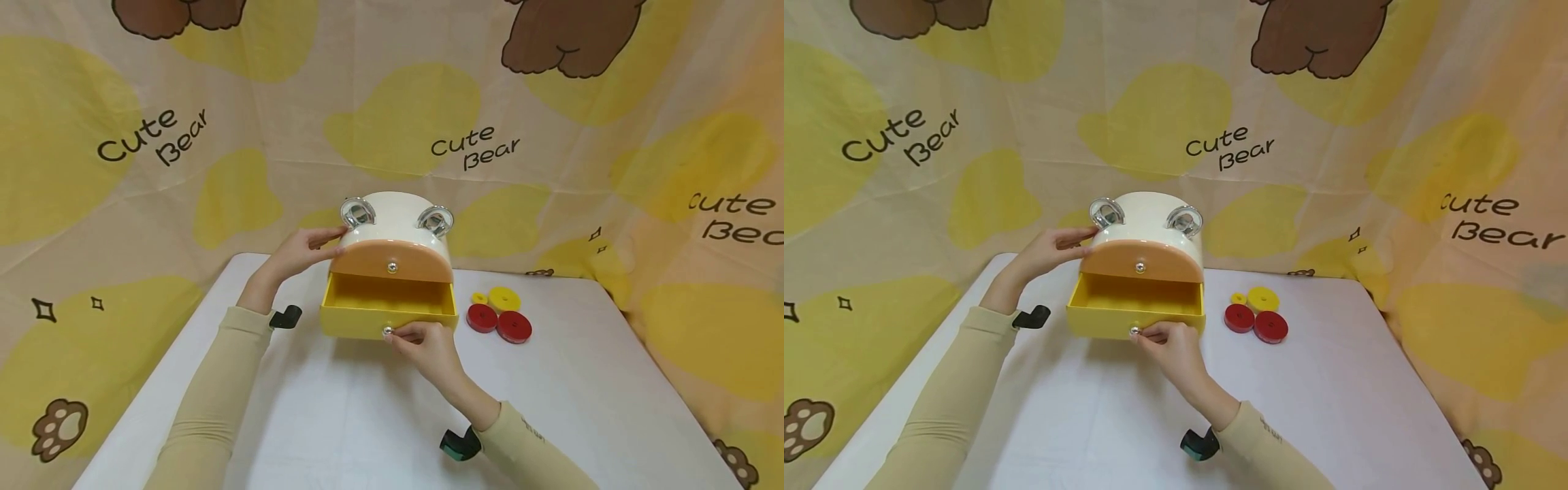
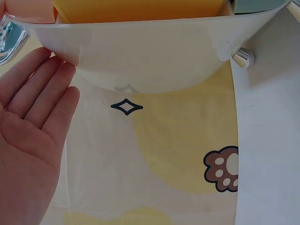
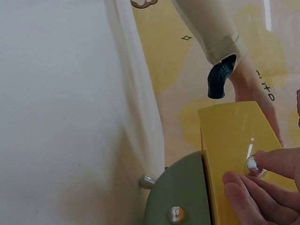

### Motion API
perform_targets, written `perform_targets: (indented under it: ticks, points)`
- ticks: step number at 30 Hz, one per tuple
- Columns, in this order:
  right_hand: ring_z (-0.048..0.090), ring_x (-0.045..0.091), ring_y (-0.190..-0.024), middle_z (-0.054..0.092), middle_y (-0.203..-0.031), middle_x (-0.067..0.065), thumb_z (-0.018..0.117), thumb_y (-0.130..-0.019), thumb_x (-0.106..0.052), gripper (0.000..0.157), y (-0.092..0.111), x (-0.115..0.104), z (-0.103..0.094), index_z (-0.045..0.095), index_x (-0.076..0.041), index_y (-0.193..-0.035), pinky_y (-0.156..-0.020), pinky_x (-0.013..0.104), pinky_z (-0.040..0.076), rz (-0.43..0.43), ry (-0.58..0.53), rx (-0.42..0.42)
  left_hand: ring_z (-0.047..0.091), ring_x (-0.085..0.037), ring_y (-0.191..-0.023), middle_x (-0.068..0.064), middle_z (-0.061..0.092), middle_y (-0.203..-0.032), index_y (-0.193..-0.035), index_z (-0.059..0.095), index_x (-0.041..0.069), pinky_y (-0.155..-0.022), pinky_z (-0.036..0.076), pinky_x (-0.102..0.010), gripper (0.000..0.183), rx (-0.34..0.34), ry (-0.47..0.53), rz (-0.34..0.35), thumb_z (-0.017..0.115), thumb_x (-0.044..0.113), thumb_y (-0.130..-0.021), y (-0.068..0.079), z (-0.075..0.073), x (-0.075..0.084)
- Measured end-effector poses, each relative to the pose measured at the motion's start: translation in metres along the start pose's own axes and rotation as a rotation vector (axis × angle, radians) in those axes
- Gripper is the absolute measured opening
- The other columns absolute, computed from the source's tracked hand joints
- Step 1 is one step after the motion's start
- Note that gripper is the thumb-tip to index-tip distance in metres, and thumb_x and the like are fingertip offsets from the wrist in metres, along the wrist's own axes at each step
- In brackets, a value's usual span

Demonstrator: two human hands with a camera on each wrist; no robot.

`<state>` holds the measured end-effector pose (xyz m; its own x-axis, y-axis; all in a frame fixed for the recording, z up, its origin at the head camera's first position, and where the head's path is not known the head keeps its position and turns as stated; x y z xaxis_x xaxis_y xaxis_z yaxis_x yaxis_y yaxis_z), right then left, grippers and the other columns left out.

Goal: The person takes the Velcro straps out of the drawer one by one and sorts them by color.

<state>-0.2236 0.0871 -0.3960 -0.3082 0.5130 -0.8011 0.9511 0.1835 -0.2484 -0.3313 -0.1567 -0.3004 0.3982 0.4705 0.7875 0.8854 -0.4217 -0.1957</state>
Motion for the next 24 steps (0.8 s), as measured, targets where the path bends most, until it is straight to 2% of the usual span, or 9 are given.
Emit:
perform_targets:
  ticks: [24]
  points:
    - [0.067,0.011,-0.063,0.071,-0.071,-0.001,0.077,-0.08,-0.028,0.018,-0.045,0.012,0.005,0.076,-0.011,-0.084,-0.058,0.022,0.055,0.081,-0.028,0.067,0.04,-0.032,-0.136,-0.011,0.048,-0.143,-0.137,0.051,0.008,-0.112,0.034,-0.045,0.052,0.007,-0.004,-0.001,0.066,0.024,-0.09,-0.002,0.0,-0.006]
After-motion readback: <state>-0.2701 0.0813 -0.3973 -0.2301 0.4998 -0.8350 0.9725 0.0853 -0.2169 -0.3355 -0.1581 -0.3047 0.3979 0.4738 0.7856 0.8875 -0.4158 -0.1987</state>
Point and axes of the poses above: each hand's wrist, its own y-axis away from the middle knuckle, its own z-axis out of the palm, x = y × z, the point moved 4 cm from there along -y, towards the middle knuckle
